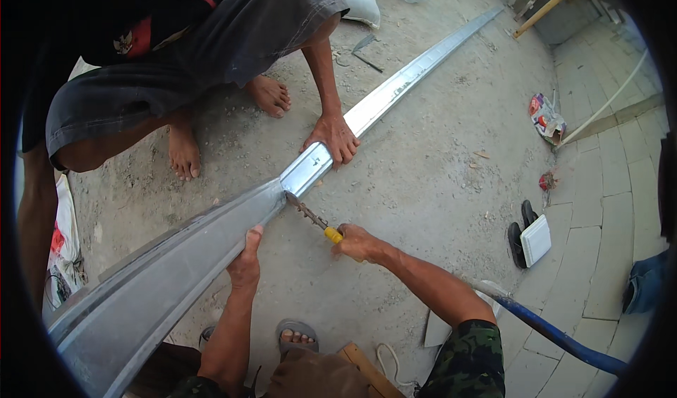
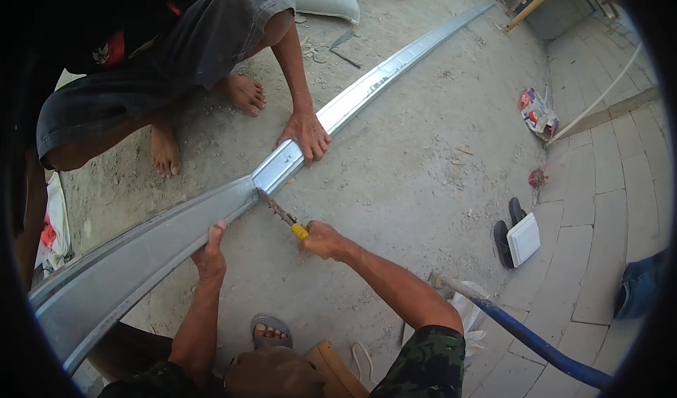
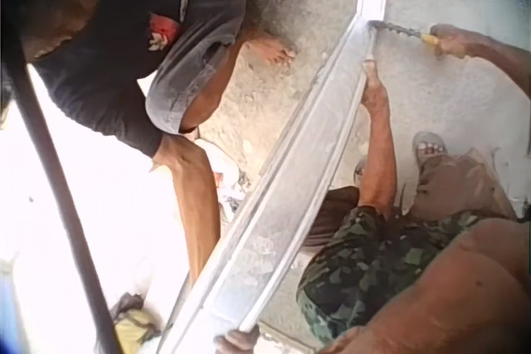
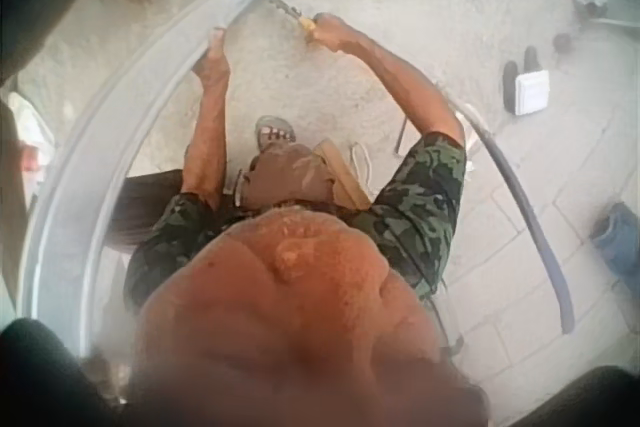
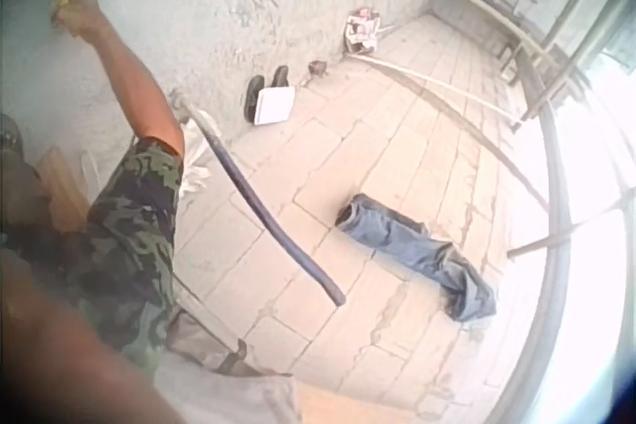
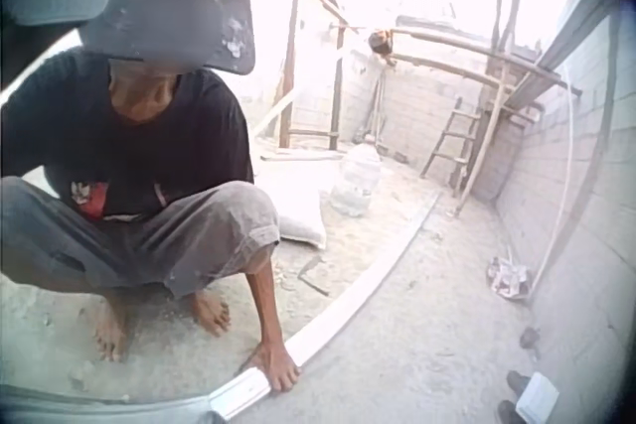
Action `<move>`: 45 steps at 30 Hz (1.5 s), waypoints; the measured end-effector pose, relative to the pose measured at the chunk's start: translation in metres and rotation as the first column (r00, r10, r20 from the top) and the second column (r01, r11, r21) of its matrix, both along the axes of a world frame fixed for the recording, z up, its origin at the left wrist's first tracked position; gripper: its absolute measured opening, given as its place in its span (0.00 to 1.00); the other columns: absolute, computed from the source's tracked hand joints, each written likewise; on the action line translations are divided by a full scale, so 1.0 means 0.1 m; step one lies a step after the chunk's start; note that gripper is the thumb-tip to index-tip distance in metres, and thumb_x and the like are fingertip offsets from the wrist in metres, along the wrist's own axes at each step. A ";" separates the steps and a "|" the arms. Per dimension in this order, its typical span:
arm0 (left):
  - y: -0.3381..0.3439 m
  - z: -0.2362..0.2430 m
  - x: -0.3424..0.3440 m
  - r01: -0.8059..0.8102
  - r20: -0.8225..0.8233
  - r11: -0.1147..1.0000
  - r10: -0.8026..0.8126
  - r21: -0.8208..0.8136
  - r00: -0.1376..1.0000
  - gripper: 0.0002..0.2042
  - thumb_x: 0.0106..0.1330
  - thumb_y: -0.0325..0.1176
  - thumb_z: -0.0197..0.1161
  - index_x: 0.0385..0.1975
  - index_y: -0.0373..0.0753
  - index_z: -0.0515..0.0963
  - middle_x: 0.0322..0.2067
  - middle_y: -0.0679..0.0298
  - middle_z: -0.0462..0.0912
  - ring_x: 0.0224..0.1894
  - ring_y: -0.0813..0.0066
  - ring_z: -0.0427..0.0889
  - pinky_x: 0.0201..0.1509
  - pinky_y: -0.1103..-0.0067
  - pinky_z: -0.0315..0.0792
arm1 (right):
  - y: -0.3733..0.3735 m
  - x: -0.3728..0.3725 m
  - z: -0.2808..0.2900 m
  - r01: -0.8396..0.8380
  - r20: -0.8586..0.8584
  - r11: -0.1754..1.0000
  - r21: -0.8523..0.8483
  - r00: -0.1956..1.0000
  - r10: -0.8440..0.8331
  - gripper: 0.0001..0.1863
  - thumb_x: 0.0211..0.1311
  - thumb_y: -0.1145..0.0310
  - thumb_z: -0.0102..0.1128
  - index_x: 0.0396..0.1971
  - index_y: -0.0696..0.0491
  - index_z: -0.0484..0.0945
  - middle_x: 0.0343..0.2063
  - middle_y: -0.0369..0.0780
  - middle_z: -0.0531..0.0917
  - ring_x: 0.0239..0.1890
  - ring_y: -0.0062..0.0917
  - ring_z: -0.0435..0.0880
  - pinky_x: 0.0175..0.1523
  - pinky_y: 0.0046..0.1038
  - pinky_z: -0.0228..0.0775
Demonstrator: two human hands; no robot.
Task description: The person cuts a metal beam using tin snips while another person assists by holding the beam, and then moves the cut sections to another part of the floor.
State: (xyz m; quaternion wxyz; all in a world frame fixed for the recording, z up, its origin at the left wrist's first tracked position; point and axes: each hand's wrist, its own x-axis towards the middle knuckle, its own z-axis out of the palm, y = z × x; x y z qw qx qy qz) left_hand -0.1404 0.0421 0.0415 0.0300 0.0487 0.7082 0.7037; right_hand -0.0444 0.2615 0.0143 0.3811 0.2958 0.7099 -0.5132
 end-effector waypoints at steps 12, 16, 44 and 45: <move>-0.12 -0.03 -0.04 0.095 -0.103 0.969 -0.121 -0.227 0.987 0.28 0.54 0.25 0.63 0.57 0.31 0.63 0.51 0.55 0.71 0.53 0.65 0.70 0.62 0.71 0.62 | -0.08 -0.16 0.05 0.094 0.049 0.991 -0.100 0.995 -0.089 0.31 0.40 0.62 0.63 0.45 0.64 0.72 0.34 0.48 0.76 0.39 0.35 0.74 0.39 0.37 0.66; -0.06 0.05 -0.03 0.090 -0.013 0.993 -0.091 -0.080 0.996 0.34 0.54 0.24 0.63 0.62 0.33 0.56 0.53 0.57 0.67 0.57 0.66 0.67 0.64 0.70 0.59 | -0.02 -0.14 -0.04 -0.051 -0.036 0.999 -0.001 0.998 0.050 0.34 0.40 0.63 0.63 0.49 0.66 0.68 0.38 0.52 0.77 0.42 0.41 0.77 0.43 0.38 0.69; 1.00 -0.94 0.51 -0.029 0.933 0.942 -0.328 0.336 0.147 0.15 0.52 0.44 0.63 0.32 0.40 0.74 0.30 0.61 0.78 0.36 0.67 0.76 0.45 0.70 0.69 | -0.34 0.22 -0.06 0.105 -0.215 0.949 0.297 0.976 -0.040 0.33 0.46 0.65 0.65 0.51 0.66 0.66 0.39 0.60 0.79 0.47 0.53 0.78 0.53 0.42 0.69; 1.00 -0.99 0.52 -0.028 0.932 0.941 -0.329 0.337 0.148 0.15 0.52 0.44 0.63 0.32 0.40 0.74 0.30 0.61 0.78 0.36 0.67 0.76 0.45 0.70 0.69 | -0.33 0.21 -0.09 0.106 -0.216 0.949 0.298 0.975 -0.040 0.33 0.46 0.65 0.65 0.51 0.66 0.66 0.39 0.60 0.79 0.47 0.53 0.78 0.53 0.42 0.69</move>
